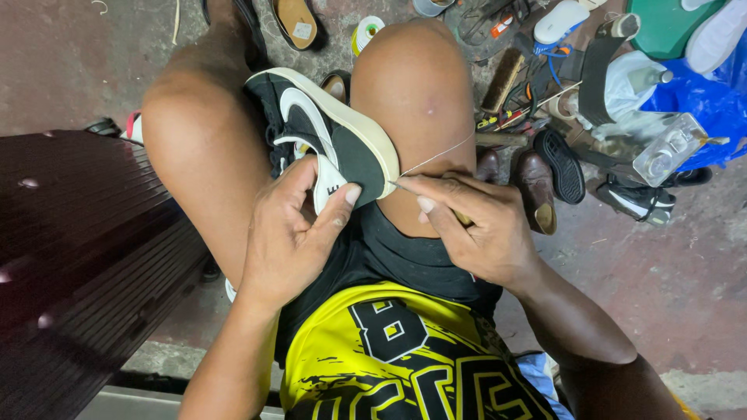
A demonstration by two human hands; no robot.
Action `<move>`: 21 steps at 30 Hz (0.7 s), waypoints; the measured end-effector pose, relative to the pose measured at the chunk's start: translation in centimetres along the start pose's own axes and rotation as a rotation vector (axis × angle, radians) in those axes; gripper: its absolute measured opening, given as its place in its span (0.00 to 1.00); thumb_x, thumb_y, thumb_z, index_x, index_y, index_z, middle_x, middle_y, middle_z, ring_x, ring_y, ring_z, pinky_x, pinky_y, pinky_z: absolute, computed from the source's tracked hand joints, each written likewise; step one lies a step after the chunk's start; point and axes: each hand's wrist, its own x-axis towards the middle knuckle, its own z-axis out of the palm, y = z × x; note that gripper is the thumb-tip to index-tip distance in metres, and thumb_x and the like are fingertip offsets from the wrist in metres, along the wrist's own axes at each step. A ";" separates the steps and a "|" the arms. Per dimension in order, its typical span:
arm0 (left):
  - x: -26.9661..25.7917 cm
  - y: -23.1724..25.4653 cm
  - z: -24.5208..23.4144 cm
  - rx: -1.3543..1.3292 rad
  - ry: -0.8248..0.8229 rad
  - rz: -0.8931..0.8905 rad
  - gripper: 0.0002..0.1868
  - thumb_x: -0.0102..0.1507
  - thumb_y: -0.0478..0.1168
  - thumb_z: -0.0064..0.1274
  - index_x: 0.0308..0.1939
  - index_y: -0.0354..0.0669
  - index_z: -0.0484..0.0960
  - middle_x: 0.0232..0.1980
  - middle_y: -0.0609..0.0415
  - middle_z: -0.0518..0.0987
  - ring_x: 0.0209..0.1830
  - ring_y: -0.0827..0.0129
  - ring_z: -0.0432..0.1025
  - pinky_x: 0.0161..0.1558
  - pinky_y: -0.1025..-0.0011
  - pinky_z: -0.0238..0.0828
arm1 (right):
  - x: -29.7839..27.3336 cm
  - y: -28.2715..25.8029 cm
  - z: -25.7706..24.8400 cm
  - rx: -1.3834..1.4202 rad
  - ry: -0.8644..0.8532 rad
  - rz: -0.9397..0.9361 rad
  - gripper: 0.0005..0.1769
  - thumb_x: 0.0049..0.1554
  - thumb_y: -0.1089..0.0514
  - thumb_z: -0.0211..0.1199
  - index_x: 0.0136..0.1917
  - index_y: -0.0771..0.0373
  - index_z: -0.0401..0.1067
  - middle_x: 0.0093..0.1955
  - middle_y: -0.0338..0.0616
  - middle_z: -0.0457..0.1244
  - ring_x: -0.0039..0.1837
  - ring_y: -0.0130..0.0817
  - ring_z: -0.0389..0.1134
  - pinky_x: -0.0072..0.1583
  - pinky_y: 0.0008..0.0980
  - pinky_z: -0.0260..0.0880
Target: The person sits on the floor and sews a black and white Nike sneaker using a needle and white thread. They repeatedly push the needle through the shoe's upper and pull the thread to secure stitches.
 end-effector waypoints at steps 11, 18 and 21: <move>-0.6 1.0 0.4 0.029 0.039 -0.063 0.08 0.65 0.37 0.59 0.44 0.36 0.82 0.29 0.55 0.77 0.26 0.76 0.65 0.31 0.74 0.65 | 0.2 -2.8 -0.8 -0.181 -0.037 0.019 0.20 0.58 0.71 0.59 0.64 0.65 0.74 0.54 0.49 0.70 0.47 0.34 0.74 0.49 0.31 0.74; -0.7 1.2 0.8 -0.022 0.026 -0.097 0.08 0.64 0.37 0.59 0.45 0.37 0.84 0.30 0.56 0.79 0.25 0.77 0.64 0.30 0.75 0.63 | 1.1 -4.8 -2.5 -0.589 -0.162 -0.116 0.19 0.54 0.65 0.63 0.59 0.63 0.76 0.50 0.46 0.71 0.41 0.43 0.72 0.43 0.39 0.72; -0.7 1.3 0.8 -0.058 0.024 -0.063 0.07 0.65 0.37 0.59 0.45 0.36 0.83 0.32 0.55 0.80 0.28 0.78 0.67 0.33 0.76 0.66 | 2.0 -5.0 -2.9 -0.588 -0.219 -0.112 0.16 0.54 0.65 0.62 0.57 0.63 0.76 0.47 0.46 0.71 0.40 0.44 0.72 0.41 0.39 0.72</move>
